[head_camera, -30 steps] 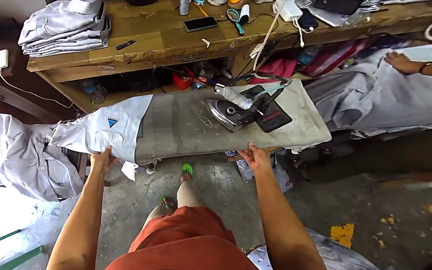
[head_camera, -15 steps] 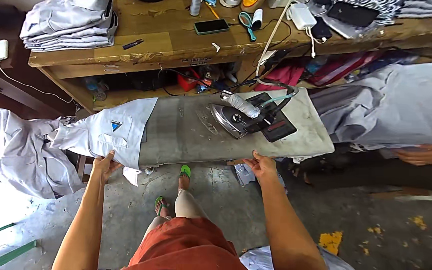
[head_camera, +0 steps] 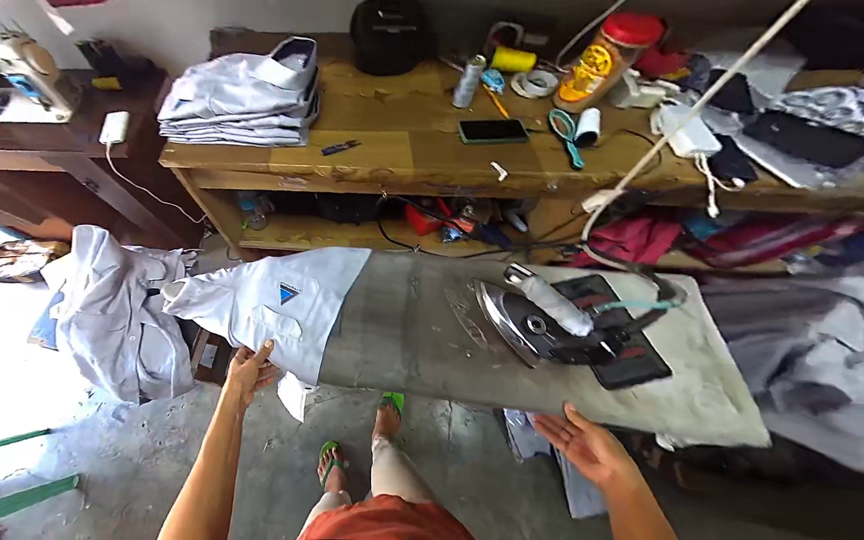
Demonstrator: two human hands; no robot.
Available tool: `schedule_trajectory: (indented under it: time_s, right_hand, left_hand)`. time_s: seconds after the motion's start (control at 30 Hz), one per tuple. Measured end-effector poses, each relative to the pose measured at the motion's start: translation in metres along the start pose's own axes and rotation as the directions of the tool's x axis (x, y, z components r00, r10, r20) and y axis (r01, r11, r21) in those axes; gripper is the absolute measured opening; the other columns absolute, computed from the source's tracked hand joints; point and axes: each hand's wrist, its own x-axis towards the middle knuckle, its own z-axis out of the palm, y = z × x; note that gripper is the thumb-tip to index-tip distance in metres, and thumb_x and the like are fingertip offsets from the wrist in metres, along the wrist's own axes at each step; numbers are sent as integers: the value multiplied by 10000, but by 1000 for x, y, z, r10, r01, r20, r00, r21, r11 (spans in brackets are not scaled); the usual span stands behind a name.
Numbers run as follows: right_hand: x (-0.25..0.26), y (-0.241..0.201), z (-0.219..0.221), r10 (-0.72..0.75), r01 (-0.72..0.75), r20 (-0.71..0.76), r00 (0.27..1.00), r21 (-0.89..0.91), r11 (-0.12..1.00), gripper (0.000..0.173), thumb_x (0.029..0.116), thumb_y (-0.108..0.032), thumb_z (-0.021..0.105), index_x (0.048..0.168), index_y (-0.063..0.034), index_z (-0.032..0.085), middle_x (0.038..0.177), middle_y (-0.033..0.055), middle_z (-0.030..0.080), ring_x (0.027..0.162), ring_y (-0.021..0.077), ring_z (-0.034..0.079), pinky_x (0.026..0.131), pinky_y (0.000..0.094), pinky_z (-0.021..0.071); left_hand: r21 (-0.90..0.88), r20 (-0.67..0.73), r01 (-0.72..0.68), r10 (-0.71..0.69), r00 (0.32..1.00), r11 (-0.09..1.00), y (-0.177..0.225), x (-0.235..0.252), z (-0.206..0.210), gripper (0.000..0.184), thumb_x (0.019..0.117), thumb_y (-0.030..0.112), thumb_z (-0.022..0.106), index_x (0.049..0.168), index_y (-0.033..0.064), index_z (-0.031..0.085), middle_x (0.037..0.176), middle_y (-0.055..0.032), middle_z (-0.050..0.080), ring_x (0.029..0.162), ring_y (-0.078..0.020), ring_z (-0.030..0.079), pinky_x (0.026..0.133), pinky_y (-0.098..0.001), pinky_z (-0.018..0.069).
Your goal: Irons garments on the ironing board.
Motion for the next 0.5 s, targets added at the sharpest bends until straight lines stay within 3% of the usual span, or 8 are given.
schedule_trajectory:
  time_s: [0.1,0.17,0.27,0.5]
  right_hand:
    - [9,6,-3,-80,77,5,997,198,977,279,1077,-214,493,1312,-64,493,1074,115,691,899,217,737,770,382,642]
    - [10,6,2,-139,148,-54,989,271,951,198,1064,-175,505,1237,-80,516,972,63,693,821,164,727,726,337,637]
    - [11,13,-3,-187,200,-73,980,287,937,142,1060,-117,517,1184,-51,538,901,73,718,743,167,733,677,337,644]
    - [3,21,-3,-158,183,-111,981,282,942,203,1053,-110,543,1238,-32,515,933,121,711,753,215,744,661,370,655]
  left_hand:
    - [-43,-85,-64,61,995,997,-1,-4,11,555,990,271,704,1406,-5,460,1169,-255,653,904,-321,710,750,-467,610]
    - [-64,-120,-85,77,990,994,2,-8,19,499,1003,224,684,1381,-19,469,1124,-243,655,839,-295,718,706,-444,626]
    - [-74,-117,-87,78,990,993,2,-6,19,466,1009,194,670,1378,-11,471,1095,-224,659,816,-279,719,680,-441,631]
    - [-65,-104,-96,89,991,993,5,1,14,414,1009,171,663,1342,-3,489,1021,-183,677,754,-241,728,637,-413,640]
